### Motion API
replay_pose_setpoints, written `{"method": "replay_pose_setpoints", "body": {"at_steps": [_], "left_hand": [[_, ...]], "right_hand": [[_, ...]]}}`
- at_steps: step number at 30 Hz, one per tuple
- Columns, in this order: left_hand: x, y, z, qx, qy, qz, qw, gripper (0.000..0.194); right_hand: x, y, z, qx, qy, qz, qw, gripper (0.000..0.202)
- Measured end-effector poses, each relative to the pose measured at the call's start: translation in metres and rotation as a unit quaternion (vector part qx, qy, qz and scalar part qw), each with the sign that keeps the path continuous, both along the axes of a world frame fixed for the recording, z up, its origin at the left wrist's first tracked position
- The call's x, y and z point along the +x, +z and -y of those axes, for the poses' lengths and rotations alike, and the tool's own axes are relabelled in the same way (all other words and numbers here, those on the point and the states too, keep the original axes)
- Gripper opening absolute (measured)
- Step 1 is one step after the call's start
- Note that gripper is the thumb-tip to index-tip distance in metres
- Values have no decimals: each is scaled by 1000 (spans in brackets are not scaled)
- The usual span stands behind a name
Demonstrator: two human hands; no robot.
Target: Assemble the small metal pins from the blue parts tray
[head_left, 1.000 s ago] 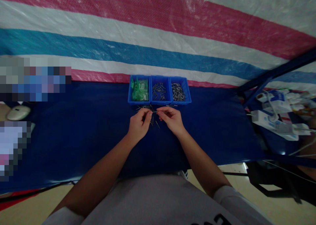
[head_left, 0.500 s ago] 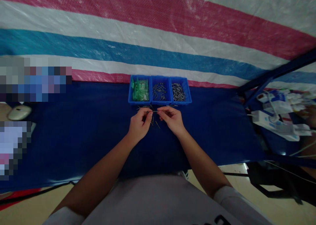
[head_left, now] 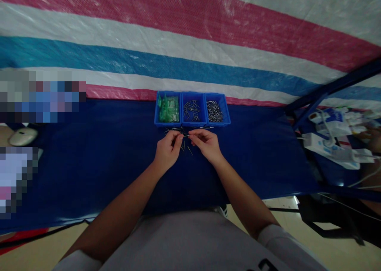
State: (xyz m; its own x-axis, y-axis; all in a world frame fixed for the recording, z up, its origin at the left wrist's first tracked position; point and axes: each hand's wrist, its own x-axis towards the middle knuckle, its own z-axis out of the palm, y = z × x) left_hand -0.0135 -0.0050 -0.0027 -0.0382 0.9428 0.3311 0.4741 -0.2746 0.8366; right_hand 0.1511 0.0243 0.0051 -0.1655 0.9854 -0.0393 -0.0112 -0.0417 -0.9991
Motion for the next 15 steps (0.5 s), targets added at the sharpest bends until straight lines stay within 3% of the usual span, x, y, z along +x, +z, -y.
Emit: {"method": "replay_pose_setpoints", "body": {"at_steps": [15], "left_hand": [[1, -1, 1, 5, -8, 23, 1000, 16]], "right_hand": [[1, -1, -1, 8, -7, -9, 1000, 26]]}}
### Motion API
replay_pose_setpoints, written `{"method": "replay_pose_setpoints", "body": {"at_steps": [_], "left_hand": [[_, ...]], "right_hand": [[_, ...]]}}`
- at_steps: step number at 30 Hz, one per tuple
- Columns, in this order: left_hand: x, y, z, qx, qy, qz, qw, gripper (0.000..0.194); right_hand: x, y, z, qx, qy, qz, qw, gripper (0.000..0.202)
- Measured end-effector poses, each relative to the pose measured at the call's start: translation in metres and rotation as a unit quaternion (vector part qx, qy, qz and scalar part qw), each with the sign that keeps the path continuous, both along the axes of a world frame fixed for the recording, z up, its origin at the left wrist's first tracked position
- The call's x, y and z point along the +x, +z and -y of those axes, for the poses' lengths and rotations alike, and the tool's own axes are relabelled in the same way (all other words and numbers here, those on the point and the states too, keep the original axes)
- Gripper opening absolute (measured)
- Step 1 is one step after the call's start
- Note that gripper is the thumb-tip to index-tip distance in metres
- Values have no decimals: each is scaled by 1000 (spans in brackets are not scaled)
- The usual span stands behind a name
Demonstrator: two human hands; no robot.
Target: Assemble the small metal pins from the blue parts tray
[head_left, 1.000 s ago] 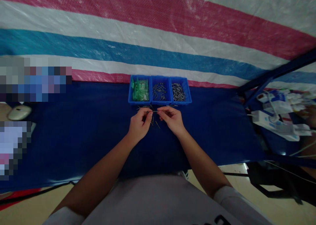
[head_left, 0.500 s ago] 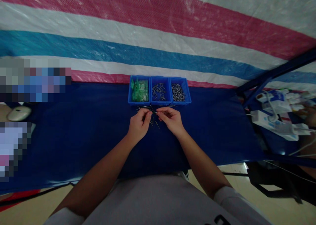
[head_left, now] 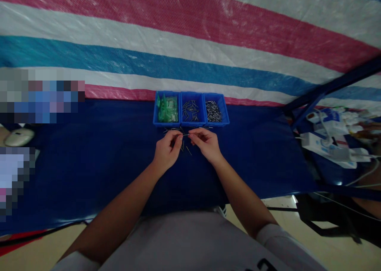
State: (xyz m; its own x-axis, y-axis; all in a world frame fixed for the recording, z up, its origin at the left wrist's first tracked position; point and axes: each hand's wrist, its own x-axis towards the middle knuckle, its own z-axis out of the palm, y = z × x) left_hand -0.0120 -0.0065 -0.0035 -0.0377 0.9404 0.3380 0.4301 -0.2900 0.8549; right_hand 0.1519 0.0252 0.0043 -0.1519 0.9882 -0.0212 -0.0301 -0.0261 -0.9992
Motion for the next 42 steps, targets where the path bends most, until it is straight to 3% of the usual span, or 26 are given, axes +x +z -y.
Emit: {"method": "replay_pose_setpoints", "body": {"at_steps": [23, 31, 42], "left_hand": [[-1, -1, -1, 1, 0, -11, 1000, 15], [-1, -3, -2, 0, -1, -17, 1000, 16], [-1, -3, -1, -1, -1, -16, 1000, 15]], "right_hand": [[0, 3, 1, -8, 0, -1, 1000, 25], [-1, 3, 0, -11, -1, 1, 1000, 33], [1, 3, 1, -7, 8, -5, 1000, 26]]}}
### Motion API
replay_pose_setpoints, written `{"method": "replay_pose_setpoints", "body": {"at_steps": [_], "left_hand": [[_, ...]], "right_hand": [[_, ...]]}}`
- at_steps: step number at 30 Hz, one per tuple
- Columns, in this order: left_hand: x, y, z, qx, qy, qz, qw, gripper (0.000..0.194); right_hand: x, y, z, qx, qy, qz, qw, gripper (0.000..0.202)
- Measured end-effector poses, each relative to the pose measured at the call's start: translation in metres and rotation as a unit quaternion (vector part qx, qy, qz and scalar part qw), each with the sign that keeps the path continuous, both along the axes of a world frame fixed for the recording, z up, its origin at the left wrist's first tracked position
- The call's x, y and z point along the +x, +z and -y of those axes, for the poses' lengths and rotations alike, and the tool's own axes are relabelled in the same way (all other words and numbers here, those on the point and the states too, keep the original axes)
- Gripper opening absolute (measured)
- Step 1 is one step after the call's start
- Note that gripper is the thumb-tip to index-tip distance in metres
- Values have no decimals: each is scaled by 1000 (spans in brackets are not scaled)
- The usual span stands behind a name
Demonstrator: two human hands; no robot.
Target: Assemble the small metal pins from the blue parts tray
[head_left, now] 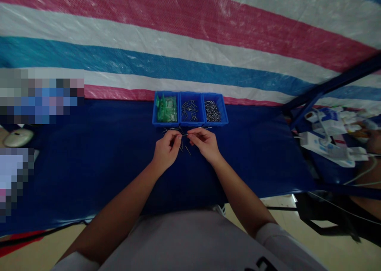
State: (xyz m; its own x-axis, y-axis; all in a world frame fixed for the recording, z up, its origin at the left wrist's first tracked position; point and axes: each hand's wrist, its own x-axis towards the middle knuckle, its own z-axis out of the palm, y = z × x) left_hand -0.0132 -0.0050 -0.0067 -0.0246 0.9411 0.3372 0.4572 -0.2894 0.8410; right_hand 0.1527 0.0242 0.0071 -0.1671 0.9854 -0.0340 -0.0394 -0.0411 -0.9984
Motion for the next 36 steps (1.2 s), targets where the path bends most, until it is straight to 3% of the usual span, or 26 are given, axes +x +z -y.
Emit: {"method": "replay_pose_setpoints", "body": {"at_steps": [36], "left_hand": [[1, 1, 0, -13, -6, -9, 1000, 15]], "right_hand": [[1, -4, -2, -5, 4, -39, 999, 22]]}}
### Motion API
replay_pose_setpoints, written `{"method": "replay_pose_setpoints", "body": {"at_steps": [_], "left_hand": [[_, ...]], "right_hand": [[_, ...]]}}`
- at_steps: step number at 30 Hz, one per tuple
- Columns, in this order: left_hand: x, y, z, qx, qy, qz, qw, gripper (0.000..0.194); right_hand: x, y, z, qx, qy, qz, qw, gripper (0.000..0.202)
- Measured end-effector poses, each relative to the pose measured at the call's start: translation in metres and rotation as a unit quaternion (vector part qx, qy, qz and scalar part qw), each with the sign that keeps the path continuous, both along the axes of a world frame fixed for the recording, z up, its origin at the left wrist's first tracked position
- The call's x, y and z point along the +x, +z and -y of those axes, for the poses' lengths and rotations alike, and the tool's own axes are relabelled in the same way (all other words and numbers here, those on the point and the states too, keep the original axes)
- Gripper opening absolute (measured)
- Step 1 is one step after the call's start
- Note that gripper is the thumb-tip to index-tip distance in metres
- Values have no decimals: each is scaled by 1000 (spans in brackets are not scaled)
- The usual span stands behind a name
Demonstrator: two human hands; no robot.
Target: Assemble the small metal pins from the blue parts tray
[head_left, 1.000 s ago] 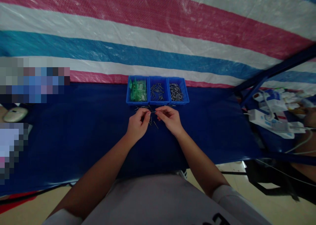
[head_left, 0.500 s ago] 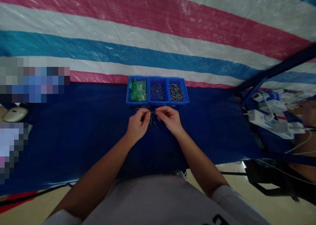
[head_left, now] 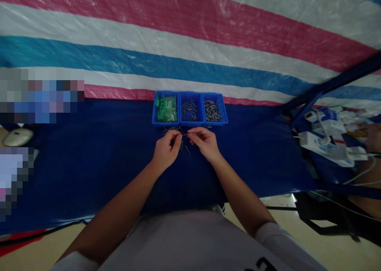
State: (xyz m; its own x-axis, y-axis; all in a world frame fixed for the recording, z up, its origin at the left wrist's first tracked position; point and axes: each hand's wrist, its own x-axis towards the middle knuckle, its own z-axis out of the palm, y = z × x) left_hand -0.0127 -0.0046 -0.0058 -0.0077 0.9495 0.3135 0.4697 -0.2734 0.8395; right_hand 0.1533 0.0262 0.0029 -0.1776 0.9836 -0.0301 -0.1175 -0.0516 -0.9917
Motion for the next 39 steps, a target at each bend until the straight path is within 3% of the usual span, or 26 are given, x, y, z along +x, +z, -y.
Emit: {"method": "replay_pose_setpoints", "body": {"at_steps": [39], "left_hand": [[1, 2, 0, -18, -12, 1, 1000, 16]], "right_hand": [[1, 0, 0, 7, 2, 25, 1000, 26]]}}
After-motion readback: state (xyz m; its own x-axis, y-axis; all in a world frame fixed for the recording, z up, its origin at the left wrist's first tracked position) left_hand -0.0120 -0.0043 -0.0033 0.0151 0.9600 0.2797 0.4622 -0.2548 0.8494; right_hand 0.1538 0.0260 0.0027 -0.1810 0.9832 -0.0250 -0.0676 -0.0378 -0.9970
